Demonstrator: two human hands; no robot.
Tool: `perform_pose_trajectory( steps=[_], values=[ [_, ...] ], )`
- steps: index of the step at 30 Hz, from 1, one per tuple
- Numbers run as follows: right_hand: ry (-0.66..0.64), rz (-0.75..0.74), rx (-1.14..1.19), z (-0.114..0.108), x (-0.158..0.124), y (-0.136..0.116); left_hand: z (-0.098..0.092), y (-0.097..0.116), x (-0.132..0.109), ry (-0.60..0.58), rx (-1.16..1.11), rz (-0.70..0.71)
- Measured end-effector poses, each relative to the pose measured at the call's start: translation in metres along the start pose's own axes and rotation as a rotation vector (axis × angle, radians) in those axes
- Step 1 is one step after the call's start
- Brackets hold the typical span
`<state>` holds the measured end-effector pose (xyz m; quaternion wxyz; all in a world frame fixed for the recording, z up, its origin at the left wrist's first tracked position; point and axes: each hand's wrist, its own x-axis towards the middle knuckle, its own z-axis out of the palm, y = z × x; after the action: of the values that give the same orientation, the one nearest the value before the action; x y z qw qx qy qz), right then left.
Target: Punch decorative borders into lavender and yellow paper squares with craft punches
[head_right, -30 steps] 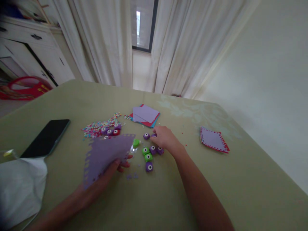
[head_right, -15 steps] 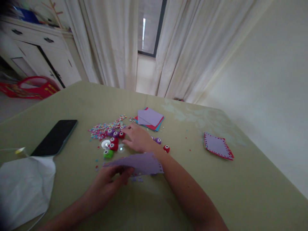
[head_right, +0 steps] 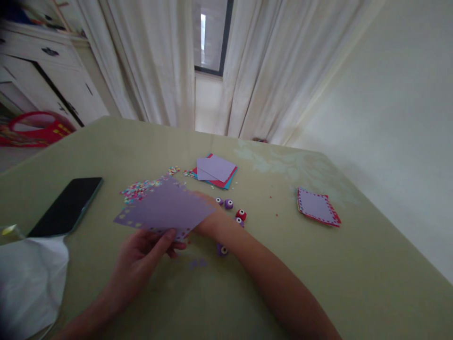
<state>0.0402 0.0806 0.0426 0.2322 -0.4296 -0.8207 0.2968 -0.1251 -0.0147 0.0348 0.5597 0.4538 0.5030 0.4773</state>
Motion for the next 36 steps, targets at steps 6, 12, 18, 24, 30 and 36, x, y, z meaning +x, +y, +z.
perform_pose_trajectory(
  steps=[6, 12, 18, 24, 30, 36],
  values=[
    [0.161, 0.073, 0.198, -0.039, -0.029, -0.007, -0.010, 0.013, 0.009, 0.130, 0.057, -0.035],
    [0.084, 0.178, 0.580, -0.033, -0.029, -0.014, -0.008, 0.013, 0.009, 0.232, 0.094, -0.026],
    [0.061, 0.168, 0.672, -0.023, -0.027, -0.016, -0.010, 0.009, 0.008, 0.163, 0.165, -0.014],
    [0.076, 0.176, 0.607, -0.023, -0.026, -0.014, -0.013, 0.010, 0.010, 0.188, 0.156, -0.013],
    [0.095, 0.166, 0.609, -0.022, -0.026, -0.017, -0.010, 0.012, 0.009, 0.164, 0.186, -0.027],
    [0.113, 0.163, 0.636, -0.020, -0.026, -0.015, -0.011, 0.011, 0.010, 0.146, 0.250, -0.045]
  ],
)
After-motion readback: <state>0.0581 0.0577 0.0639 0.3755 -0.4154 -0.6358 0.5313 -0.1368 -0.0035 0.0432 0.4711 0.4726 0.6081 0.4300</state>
